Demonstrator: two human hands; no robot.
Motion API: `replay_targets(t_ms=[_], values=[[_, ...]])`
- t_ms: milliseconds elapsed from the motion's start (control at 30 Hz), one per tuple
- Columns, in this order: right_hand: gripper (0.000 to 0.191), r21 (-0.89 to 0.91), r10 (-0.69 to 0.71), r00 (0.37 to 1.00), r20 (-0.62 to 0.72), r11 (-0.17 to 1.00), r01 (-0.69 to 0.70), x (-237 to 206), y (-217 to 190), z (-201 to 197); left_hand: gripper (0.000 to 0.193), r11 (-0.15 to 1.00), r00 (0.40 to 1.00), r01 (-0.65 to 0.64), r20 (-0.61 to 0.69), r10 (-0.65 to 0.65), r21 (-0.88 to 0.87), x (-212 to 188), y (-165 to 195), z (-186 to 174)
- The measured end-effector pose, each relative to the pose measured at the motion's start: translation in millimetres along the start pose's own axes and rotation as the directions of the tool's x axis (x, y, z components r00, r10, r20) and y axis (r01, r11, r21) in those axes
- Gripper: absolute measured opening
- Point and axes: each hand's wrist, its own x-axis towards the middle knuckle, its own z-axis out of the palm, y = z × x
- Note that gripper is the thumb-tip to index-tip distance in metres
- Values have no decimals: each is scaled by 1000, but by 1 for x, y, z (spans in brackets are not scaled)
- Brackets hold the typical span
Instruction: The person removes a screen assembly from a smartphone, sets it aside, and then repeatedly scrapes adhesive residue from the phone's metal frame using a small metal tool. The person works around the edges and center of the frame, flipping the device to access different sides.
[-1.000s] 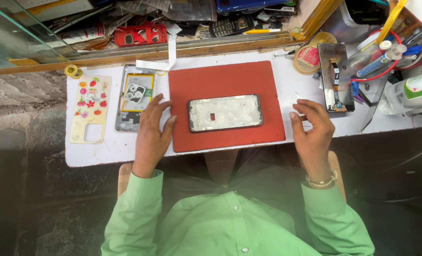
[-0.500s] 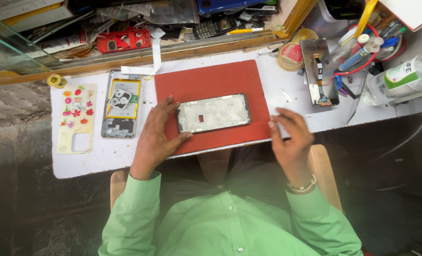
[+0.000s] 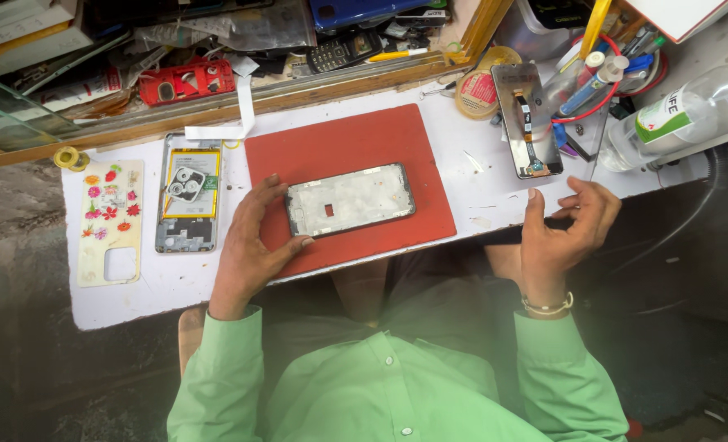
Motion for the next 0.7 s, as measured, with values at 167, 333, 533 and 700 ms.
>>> replay_targets(t_ms=[167, 333, 533, 700], values=[[18, 93, -57, 992, 109, 995, 47, -21, -9, 7, 86, 1000, 1000, -3, 3, 3, 7, 0, 1, 1], [14, 169, -144, 966, 216, 980, 109, -38, -29, 18, 85, 1000, 1000, -15, -3, 15, 17, 0, 1, 2], [15, 154, -135, 968, 211, 983, 103, -37, -36, 21, 84, 999, 1000, -29, -5, 29, 36, -1, 2, 3], [19, 16, -88, 988, 125, 996, 86, -24, -21, 14, 83, 997, 998, -57, -15, 58, 56, 0, 2, 3]])
